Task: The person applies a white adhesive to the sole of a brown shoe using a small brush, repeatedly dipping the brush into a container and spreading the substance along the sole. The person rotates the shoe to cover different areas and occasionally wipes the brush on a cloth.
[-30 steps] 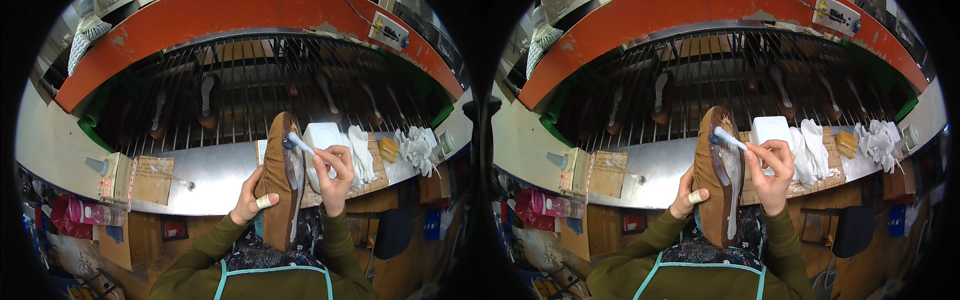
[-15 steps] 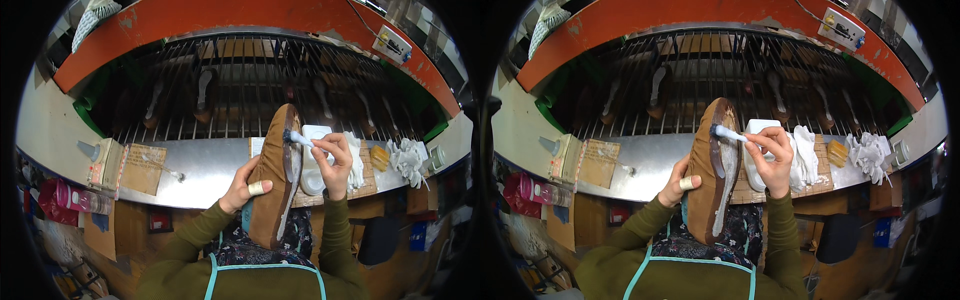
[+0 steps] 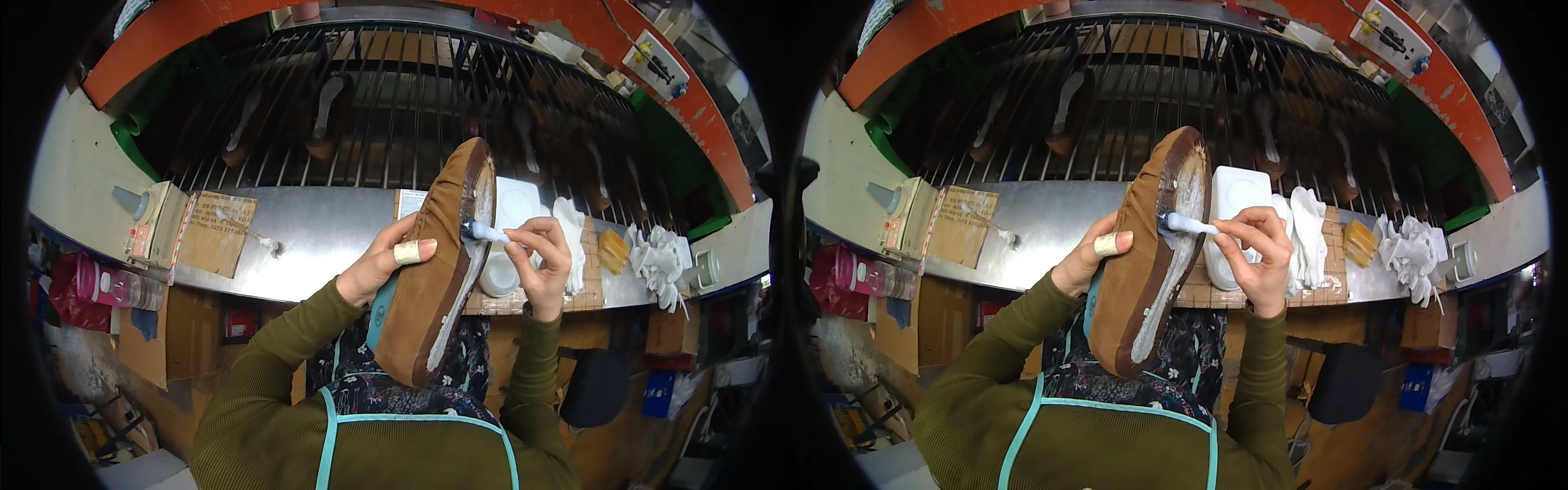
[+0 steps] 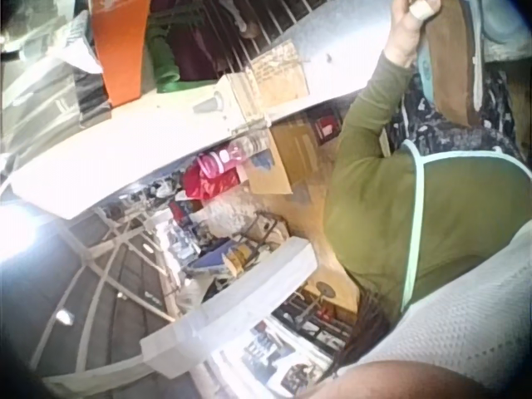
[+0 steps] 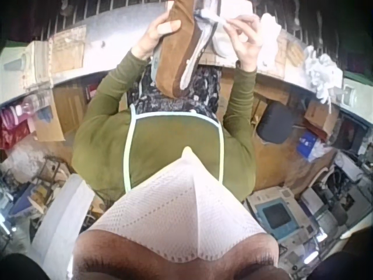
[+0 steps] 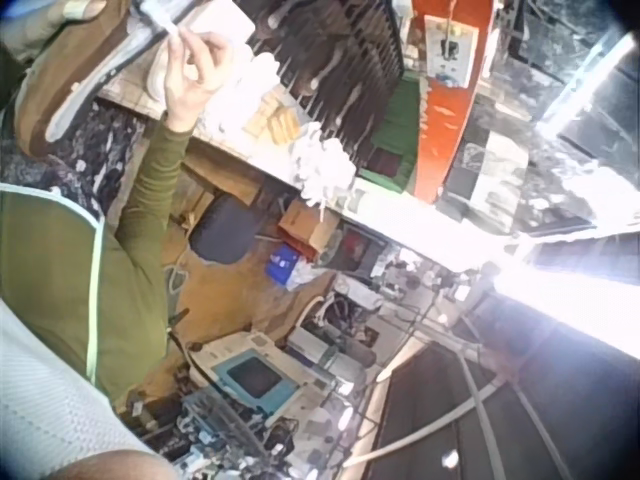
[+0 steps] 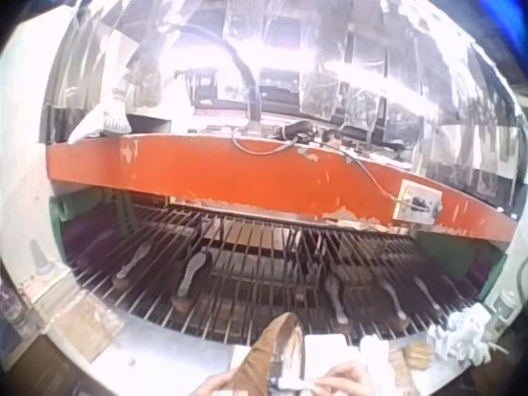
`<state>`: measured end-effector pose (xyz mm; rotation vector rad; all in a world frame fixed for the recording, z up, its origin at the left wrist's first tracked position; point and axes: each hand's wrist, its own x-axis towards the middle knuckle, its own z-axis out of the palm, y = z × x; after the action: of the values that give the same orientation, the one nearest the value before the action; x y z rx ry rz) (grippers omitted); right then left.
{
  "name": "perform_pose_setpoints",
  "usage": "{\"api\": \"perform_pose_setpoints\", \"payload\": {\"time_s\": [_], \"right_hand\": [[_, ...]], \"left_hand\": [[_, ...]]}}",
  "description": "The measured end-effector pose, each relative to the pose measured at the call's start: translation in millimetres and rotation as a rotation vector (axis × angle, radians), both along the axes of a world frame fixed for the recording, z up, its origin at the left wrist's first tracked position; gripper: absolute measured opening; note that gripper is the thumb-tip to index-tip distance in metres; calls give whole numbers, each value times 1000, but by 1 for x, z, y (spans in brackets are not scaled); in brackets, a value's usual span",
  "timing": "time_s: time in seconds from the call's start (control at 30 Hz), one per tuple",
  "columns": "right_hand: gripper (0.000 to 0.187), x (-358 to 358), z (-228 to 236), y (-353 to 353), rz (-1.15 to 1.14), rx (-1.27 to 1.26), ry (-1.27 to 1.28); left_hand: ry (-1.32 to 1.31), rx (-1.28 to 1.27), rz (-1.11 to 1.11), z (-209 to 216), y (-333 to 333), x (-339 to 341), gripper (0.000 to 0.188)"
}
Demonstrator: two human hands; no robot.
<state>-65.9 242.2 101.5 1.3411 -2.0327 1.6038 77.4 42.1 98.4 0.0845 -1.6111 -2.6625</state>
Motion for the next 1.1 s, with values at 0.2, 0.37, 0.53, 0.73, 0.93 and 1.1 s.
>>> {"api": "perform_pose_setpoints", "payload": {"time_s": [0.2, 0.37, 0.53, 0.73, 0.93, 1.1], "right_hand": [[16, 6, -4, 12, 54, 34, -108], [17, 19, -15, 18, -17, 41, -89], [18, 34, -18, 24, -80, 89, -12], [15, 31, -15, 5, -141, -122, -167], [14, 68, -20, 7, -128, -1, -411], [16, 108, -31, 26, -71, -8, -635]], "left_hand": [[-2, 51, 3, -10, 4, 2, 63], [-14, 123, 32, -16, 9, 4, 64], [3, 175, 41, -24, 10, 3, 66], [29, 191, 17, -31, 8, 1, 69], [75, 328, 168, -39, 14, 5, 67], [80, 165, 360, -49, 7, 13, 62]]}}
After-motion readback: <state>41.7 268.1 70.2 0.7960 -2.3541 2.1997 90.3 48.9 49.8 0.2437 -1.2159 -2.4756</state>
